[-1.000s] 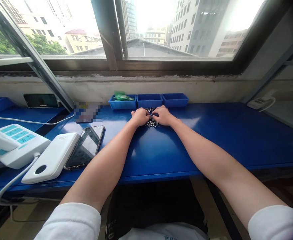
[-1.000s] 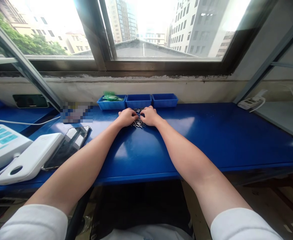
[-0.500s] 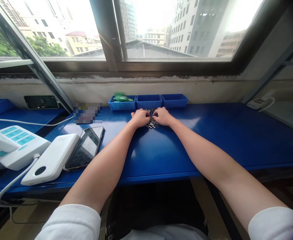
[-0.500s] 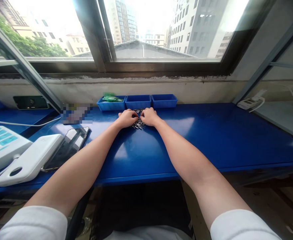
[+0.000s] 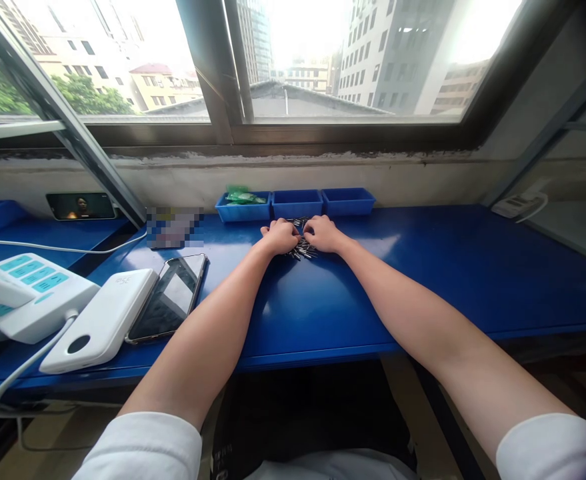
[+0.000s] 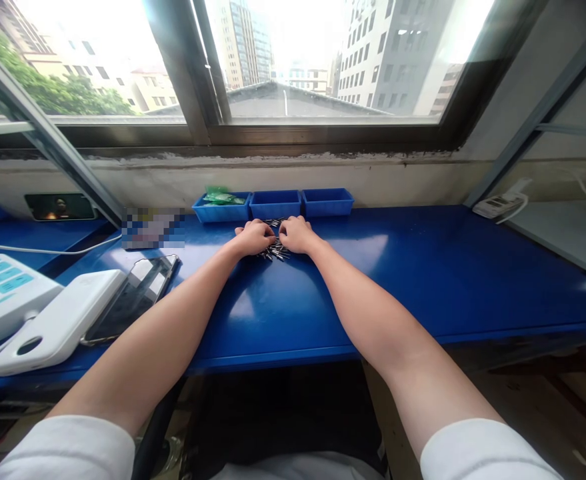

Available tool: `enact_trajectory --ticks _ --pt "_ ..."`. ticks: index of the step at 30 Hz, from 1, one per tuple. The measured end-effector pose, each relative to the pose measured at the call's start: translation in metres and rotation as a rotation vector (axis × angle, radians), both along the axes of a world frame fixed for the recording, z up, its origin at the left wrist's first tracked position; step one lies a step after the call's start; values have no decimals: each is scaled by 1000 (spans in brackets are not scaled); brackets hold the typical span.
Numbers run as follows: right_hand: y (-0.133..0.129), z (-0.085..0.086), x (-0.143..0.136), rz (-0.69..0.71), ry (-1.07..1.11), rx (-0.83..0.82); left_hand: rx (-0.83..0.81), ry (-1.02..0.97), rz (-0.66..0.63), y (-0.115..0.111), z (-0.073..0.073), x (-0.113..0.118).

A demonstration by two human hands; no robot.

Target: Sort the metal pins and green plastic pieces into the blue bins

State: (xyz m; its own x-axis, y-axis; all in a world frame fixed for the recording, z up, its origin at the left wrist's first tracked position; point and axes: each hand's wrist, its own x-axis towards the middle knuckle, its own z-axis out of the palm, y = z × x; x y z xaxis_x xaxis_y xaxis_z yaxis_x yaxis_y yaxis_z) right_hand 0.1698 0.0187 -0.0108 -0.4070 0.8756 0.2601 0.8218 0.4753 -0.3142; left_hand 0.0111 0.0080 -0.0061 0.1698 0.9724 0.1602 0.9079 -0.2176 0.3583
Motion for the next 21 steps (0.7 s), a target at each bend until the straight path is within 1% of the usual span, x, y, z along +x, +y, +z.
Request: enact_trajectory --ticks 6,11,16,21 --pt "0 -2 3 93 87 40 47 -14 -20 0 -2 -2" --pt "-2 2 6 148 212 67 126 -61 -7 0 -1 -2" --pt "-5 8 5 118 395 28 177 -141 -18 -3 3 -1" --pt "-4 8 5 61 473 48 245 -266 -137 -10 7 -4"
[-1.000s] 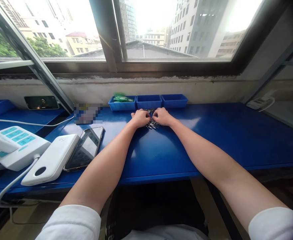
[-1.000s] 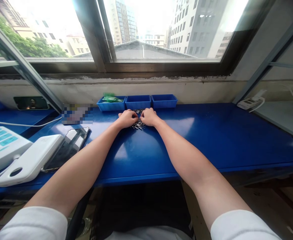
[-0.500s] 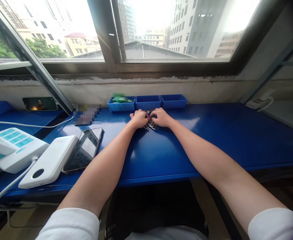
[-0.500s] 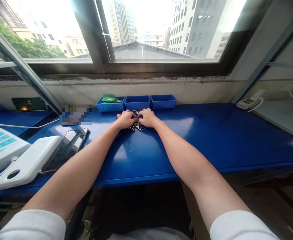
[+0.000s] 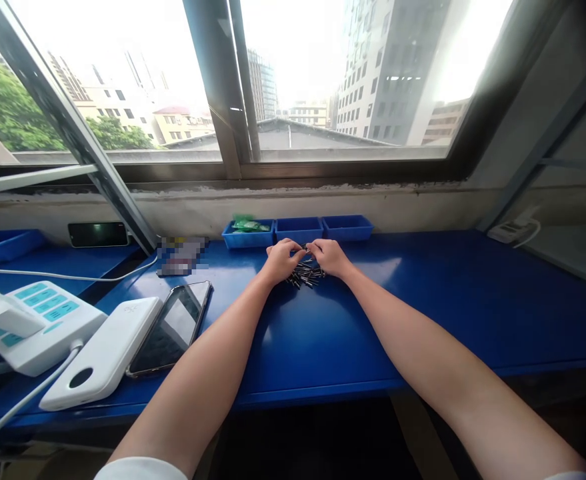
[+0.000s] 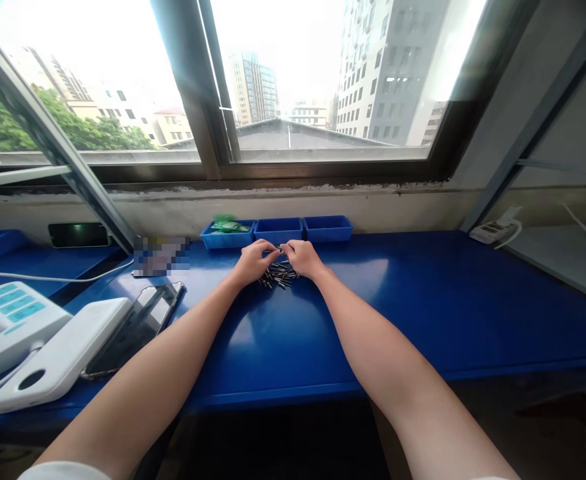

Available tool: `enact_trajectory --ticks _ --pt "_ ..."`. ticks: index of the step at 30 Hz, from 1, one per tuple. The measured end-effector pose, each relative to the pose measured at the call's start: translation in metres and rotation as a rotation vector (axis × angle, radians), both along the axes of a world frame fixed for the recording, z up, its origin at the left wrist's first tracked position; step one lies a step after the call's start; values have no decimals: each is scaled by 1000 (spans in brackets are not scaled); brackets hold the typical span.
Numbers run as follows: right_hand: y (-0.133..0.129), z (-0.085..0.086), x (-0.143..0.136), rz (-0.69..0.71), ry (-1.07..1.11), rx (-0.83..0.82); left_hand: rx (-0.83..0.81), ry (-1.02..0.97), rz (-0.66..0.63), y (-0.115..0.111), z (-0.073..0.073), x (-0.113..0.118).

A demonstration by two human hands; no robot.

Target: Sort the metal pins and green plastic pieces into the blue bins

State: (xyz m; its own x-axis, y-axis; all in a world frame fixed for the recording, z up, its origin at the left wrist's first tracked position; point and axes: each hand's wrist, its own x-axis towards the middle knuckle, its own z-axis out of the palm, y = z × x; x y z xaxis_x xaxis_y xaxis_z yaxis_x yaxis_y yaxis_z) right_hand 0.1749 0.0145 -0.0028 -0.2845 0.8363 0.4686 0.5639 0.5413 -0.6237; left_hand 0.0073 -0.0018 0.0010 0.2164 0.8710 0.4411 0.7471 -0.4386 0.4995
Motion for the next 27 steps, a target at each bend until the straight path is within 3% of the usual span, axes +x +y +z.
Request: enact_trajectory --ticks 8,12,16,21,27 --pt "-2 0 -6 203 456 -304 -22 61 65 0 0 -2" --pt "-6 6 -4 225 535 -434 -4 38 26 1 1 -4" --pt "-3 7 -1 128 558 -323 34 43 123 4 0 -8" --pt "0 3 2 -81 339 -144 -12 215 338 9 -2 -20" --pt "0 6 -1 -200 103 -2 -135 326 278 11 -5 -25"
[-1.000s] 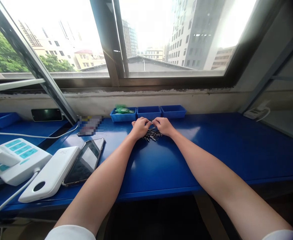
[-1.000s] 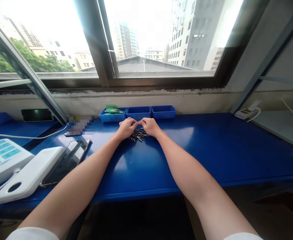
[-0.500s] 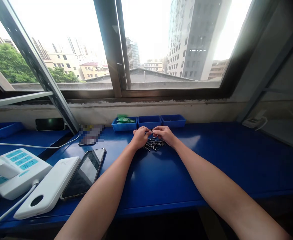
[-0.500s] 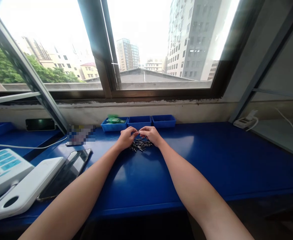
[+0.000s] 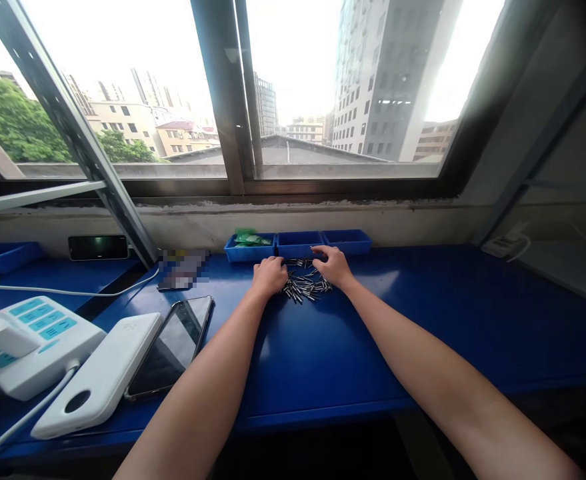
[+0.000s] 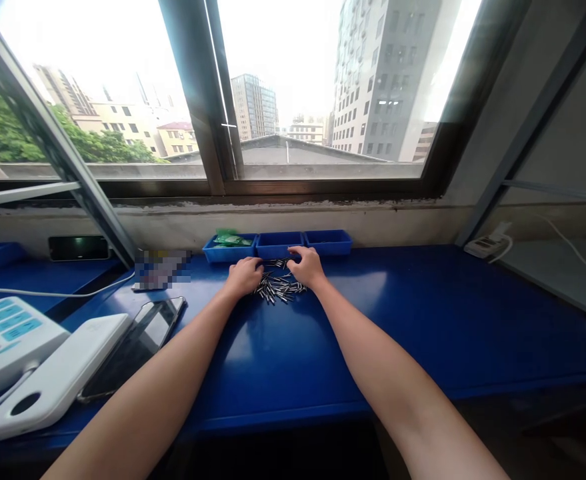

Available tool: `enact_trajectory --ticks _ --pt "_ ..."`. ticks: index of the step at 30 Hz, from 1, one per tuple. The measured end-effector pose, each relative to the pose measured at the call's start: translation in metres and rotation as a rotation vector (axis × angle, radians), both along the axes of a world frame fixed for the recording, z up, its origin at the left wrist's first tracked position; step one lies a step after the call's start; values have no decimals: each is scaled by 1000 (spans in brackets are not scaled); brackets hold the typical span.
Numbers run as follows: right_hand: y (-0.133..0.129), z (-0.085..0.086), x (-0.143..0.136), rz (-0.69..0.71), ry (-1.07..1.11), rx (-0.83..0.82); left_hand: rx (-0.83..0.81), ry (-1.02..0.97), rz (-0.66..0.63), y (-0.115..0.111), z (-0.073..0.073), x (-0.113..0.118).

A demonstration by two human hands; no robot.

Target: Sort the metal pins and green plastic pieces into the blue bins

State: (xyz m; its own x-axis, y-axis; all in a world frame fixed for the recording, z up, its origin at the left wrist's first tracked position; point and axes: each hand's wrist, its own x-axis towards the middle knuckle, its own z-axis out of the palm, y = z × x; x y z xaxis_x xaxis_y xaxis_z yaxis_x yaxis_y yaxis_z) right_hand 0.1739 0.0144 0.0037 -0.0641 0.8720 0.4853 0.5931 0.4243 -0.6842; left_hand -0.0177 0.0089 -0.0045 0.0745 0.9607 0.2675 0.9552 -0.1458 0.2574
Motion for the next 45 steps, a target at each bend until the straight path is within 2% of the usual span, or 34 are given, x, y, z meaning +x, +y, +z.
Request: enact_trajectory --ticks 3,6,11,15,27,30,32,34,39,45 --pt "8 6 -2 -62 -116 13 -49 27 -79 0 -5 2" --pt "19 15 -3 -100 -314 -16 -98 39 -101 0 -10 4" --pt "36 30 -4 -23 -622 -1 -76 16 -104 1 -11 5" --pt "40 36 -7 -1 -743 -7 -37 -31 -114 0 -7 5" --pt "45 30 -2 47 -793 -107 -38 -34 -84 -2 -6 8" --pt "41 24 -3 14 -733 -30 -50 -36 -84 -2 -4 7" --pt "36 18 -3 -18 -612 64 -56 -41 -81 -1 -3 6" --pt "29 11 -3 -10 -503 91 -58 -46 -83 -1 -3 5" --pt "15 -4 -5 -18 -449 -42 -100 -7 -134 -2 -5 6" --pt "14 -14 -8 50 -590 -165 -155 92 -219 -6 -7 10"
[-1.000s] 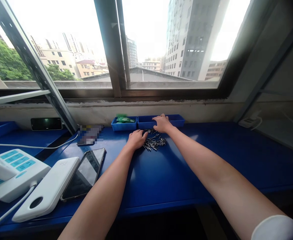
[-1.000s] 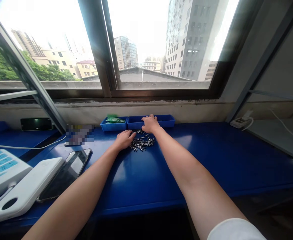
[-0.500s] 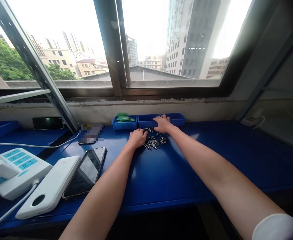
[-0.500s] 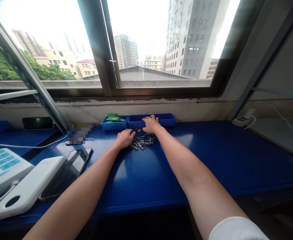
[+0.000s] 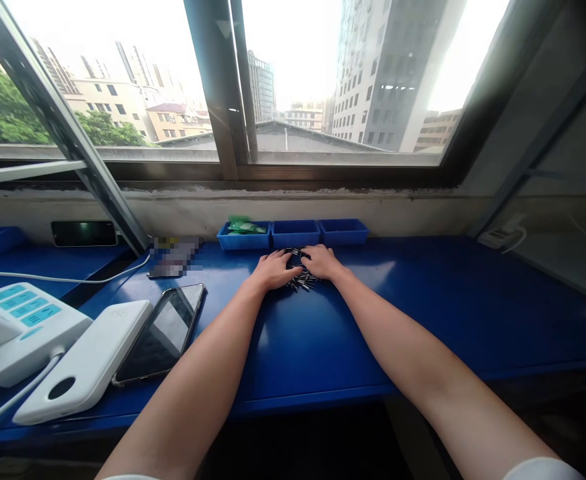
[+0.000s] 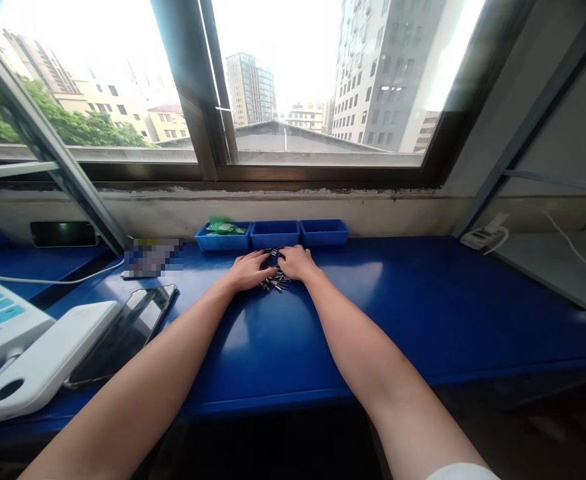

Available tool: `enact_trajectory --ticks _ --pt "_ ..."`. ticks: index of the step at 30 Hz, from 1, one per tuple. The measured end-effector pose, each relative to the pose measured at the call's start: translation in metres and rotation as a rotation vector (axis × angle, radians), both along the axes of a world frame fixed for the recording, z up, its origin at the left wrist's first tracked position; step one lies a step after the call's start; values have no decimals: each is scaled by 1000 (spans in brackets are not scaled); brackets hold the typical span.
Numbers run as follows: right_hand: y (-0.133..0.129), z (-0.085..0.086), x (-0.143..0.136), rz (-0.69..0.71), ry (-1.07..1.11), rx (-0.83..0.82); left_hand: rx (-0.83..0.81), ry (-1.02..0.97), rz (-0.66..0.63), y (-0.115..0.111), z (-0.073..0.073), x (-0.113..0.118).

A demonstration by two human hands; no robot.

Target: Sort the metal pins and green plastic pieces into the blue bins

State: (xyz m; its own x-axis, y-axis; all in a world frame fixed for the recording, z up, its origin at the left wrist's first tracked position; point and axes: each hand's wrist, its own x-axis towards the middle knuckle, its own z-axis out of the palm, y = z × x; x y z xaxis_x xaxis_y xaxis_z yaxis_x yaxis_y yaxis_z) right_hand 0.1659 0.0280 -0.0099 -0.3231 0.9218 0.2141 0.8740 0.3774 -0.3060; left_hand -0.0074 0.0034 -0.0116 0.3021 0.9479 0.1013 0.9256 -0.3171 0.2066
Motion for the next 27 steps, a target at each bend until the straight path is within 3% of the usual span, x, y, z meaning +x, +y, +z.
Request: enact_trajectory --ticks 7,12,20,27 --pt "4 -6 2 49 25 48 15 3 -21 2 -1 0" --pt "10 -8 6 -18 135 91 27 -19 -13 2 -1 0" --pt "9 2 3 -118 241 -50 21 -16 -3 0 1 2" --pt "4 12 -3 -207 190 -156 46 -4 -26 2 -2 2"
